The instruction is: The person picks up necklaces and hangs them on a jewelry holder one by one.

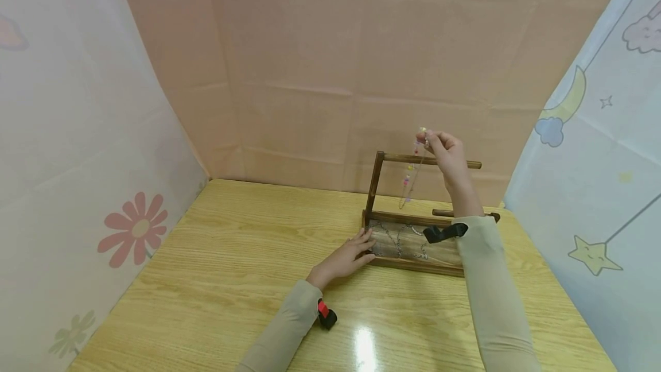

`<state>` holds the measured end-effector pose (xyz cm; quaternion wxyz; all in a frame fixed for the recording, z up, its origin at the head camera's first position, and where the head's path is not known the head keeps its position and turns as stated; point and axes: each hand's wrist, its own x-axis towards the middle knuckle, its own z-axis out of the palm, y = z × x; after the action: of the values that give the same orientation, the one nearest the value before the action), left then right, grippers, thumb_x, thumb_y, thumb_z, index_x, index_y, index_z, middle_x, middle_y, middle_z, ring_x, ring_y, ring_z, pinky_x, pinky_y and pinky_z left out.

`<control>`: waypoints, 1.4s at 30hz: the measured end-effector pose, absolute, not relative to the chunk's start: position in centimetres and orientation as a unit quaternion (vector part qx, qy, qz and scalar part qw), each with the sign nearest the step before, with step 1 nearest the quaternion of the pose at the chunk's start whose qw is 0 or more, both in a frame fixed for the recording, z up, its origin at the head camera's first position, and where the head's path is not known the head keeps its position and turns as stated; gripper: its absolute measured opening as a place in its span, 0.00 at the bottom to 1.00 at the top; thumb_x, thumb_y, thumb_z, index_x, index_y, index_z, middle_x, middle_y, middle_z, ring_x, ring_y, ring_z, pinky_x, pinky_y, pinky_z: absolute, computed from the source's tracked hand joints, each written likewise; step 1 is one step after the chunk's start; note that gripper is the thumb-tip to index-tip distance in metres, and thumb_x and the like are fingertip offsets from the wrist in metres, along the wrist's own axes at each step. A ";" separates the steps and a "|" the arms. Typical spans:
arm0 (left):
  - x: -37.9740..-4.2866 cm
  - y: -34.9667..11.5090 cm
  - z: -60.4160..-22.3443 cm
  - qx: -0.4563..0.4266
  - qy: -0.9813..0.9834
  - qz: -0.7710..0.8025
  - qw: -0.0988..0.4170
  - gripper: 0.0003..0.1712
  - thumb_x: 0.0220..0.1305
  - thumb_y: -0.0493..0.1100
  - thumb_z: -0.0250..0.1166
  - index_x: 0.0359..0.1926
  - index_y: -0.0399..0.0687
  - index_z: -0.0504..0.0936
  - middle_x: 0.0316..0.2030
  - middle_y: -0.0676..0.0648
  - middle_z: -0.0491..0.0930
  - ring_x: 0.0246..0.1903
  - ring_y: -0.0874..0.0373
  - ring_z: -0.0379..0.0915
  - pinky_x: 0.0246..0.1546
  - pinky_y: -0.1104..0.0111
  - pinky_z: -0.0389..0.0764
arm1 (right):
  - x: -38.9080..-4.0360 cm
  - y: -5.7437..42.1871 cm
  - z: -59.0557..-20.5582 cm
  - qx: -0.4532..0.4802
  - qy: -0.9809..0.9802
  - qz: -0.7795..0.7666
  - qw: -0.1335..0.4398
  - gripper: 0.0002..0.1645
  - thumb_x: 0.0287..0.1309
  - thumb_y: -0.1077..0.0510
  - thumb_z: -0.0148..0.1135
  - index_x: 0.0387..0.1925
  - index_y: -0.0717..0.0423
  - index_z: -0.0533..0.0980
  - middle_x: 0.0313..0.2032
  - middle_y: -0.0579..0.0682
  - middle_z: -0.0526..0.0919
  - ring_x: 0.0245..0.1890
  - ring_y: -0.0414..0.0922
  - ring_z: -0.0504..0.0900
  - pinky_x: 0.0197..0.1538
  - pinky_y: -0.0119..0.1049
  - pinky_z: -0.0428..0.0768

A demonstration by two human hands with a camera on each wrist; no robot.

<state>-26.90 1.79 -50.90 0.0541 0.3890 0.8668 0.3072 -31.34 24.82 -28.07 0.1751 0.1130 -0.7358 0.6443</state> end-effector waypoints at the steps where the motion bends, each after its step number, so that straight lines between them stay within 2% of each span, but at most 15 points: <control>1: -26.9 1.8 -50.9 0.389 0.867 0.308 0.055 0.32 0.72 0.56 0.42 0.69 0.43 0.59 0.72 0.44 0.43 0.72 0.49 0.32 0.67 0.45 0.48 | -31.4 24.7 -28.0 0.114 -0.736 0.644 0.175 0.21 0.63 0.48 0.54 0.36 0.65 0.76 0.42 0.43 0.83 0.47 0.37 0.79 0.63 0.47 0.65; 5: -26.9 1.8 -50.8 0.390 0.867 0.306 0.057 0.32 0.72 0.57 0.42 0.69 0.44 0.59 0.72 0.44 0.43 0.72 0.49 0.32 0.67 0.46 0.48 | -31.5 24.5 -28.0 0.120 -0.735 0.645 0.173 0.21 0.63 0.48 0.54 0.33 0.65 0.76 0.41 0.43 0.84 0.46 0.38 0.79 0.63 0.48 0.65; 12: -26.9 1.8 -50.9 0.391 0.867 0.305 0.054 0.32 0.72 0.56 0.42 0.69 0.44 0.59 0.72 0.44 0.44 0.72 0.49 0.33 0.67 0.46 0.48 | -31.6 24.1 -28.1 0.128 -0.743 0.636 0.166 0.23 0.64 0.48 0.54 0.42 0.67 0.77 0.42 0.45 0.83 0.47 0.40 0.77 0.61 0.45 0.68; 20: -26.9 1.7 -50.8 0.392 0.868 0.302 0.052 0.31 0.72 0.56 0.43 0.69 0.43 0.59 0.72 0.44 0.43 0.72 0.48 0.33 0.66 0.45 0.48 | -31.7 23.6 -28.2 0.126 -0.746 0.633 0.163 0.24 0.64 0.48 0.53 0.43 0.67 0.76 0.44 0.47 0.82 0.48 0.42 0.77 0.61 0.42 0.69; 26: -26.9 1.7 -50.9 0.390 0.868 0.303 0.057 0.32 0.72 0.56 0.42 0.69 0.44 0.59 0.72 0.45 0.43 0.72 0.49 0.33 0.67 0.46 0.48 | -31.6 23.2 -28.2 0.128 -0.746 0.633 0.162 0.23 0.64 0.48 0.53 0.43 0.67 0.76 0.42 0.45 0.83 0.48 0.41 0.77 0.61 0.45 0.67; 34: -27.0 1.7 -51.0 0.386 0.870 0.302 0.052 0.31 0.72 0.56 0.43 0.69 0.45 0.59 0.72 0.45 0.44 0.72 0.49 0.33 0.67 0.46 0.48 | -31.8 22.8 -28.3 0.130 -0.748 0.631 0.162 0.23 0.65 0.49 0.52 0.43 0.68 0.75 0.43 0.47 0.83 0.50 0.46 0.76 0.61 0.49 0.66; 42: -27.1 1.8 -51.0 0.386 0.870 0.304 0.050 0.32 0.71 0.56 0.44 0.69 0.44 0.59 0.72 0.45 0.44 0.72 0.48 0.34 0.67 0.46 0.48 | -31.7 22.7 -28.4 0.131 -0.747 0.631 0.160 0.22 0.65 0.50 0.52 0.44 0.67 0.75 0.43 0.46 0.83 0.50 0.46 0.76 0.57 0.40 0.70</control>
<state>-27.09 1.80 -51.01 0.0502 0.3858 0.8696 0.3042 -31.72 22.66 -28.36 0.1599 0.1312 -0.7473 0.6314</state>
